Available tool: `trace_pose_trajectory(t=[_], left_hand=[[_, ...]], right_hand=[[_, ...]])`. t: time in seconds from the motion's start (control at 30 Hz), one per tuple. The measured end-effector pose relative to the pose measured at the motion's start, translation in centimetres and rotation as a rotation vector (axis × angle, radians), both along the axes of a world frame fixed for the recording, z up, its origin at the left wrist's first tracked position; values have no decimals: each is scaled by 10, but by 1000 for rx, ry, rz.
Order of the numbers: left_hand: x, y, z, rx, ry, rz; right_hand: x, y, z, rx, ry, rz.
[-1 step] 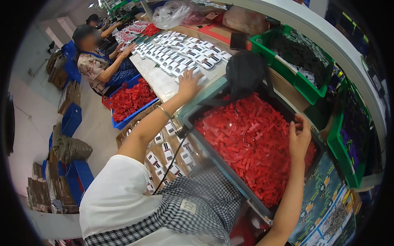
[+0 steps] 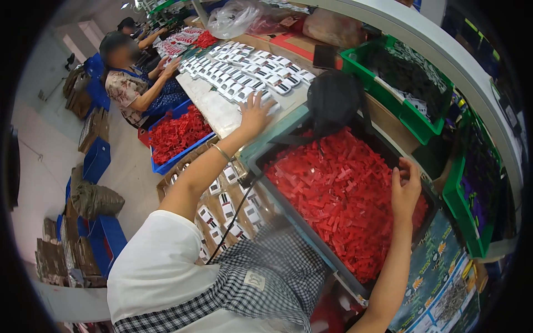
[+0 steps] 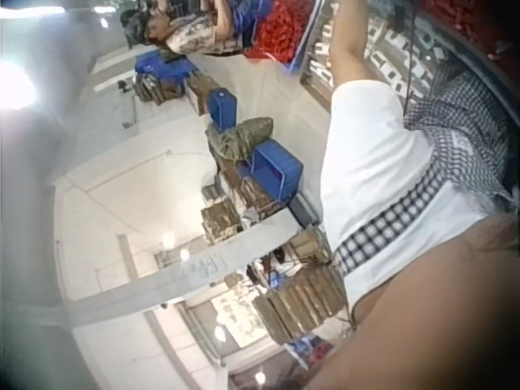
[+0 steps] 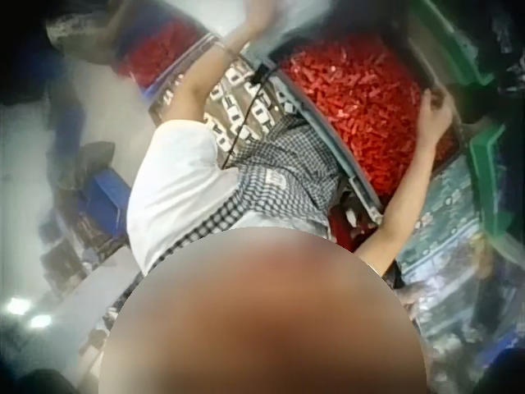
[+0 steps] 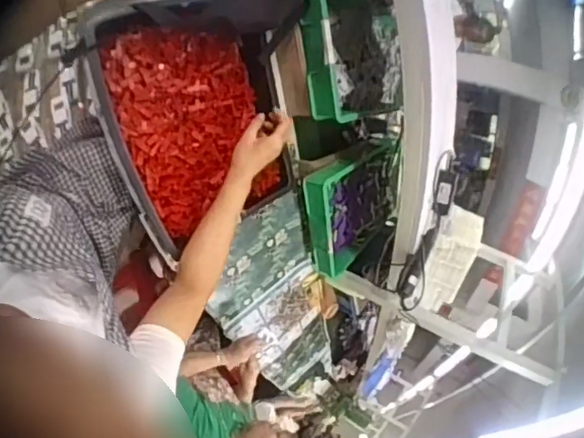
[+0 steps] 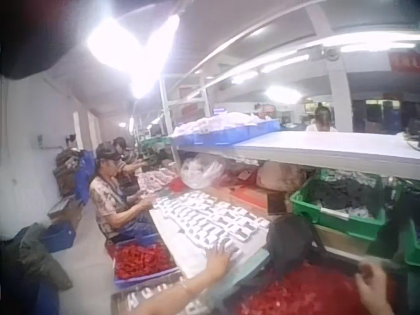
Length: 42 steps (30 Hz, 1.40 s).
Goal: The person repeatedly takes a toy car body from the table, installs red plastic pieces into it by hand, and sets it down.
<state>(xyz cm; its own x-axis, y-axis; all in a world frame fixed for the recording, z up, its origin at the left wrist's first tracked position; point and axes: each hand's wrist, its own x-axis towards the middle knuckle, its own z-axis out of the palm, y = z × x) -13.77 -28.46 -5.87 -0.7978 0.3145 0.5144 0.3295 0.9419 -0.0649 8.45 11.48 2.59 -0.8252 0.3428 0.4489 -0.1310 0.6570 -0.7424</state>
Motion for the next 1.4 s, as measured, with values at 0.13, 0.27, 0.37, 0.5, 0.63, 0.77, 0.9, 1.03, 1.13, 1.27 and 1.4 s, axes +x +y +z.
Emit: trace_pose_trajectory(t=[0.13,0.27,0.37,0.5,0.63,0.77,0.9,1.03,1.13,1.27,1.4], left_hand=[[-9,-9,-4,37,-122,-24],[-16,-17,5,6,-139,-18],[-37,-26,4,28,-137,8],[-59,-25,9,28,-249,98],[-51,-7,26,173,-201,81],[-9,53,82,428,88,-535],[74,135,130,421,68,-1044],[119,207,89,181,-122,-1167],[132,250,43,147,-454,-1000],[148,292,2,243,-185,-793],[142,284,8,279,-144,-866]], right_hand=[[4,-6,8,38,-61,62],[9,-8,12,164,-169,99],[11,-9,11,391,-267,136],[15,-14,9,590,-303,173],[14,-14,7,556,-372,195],[14,-3,10,548,-432,209],[13,2,3,517,-401,201],[10,-1,2,552,-357,104],[5,2,-5,480,-336,20],[4,8,-8,522,-345,-61],[5,8,-5,530,-350,-76]])
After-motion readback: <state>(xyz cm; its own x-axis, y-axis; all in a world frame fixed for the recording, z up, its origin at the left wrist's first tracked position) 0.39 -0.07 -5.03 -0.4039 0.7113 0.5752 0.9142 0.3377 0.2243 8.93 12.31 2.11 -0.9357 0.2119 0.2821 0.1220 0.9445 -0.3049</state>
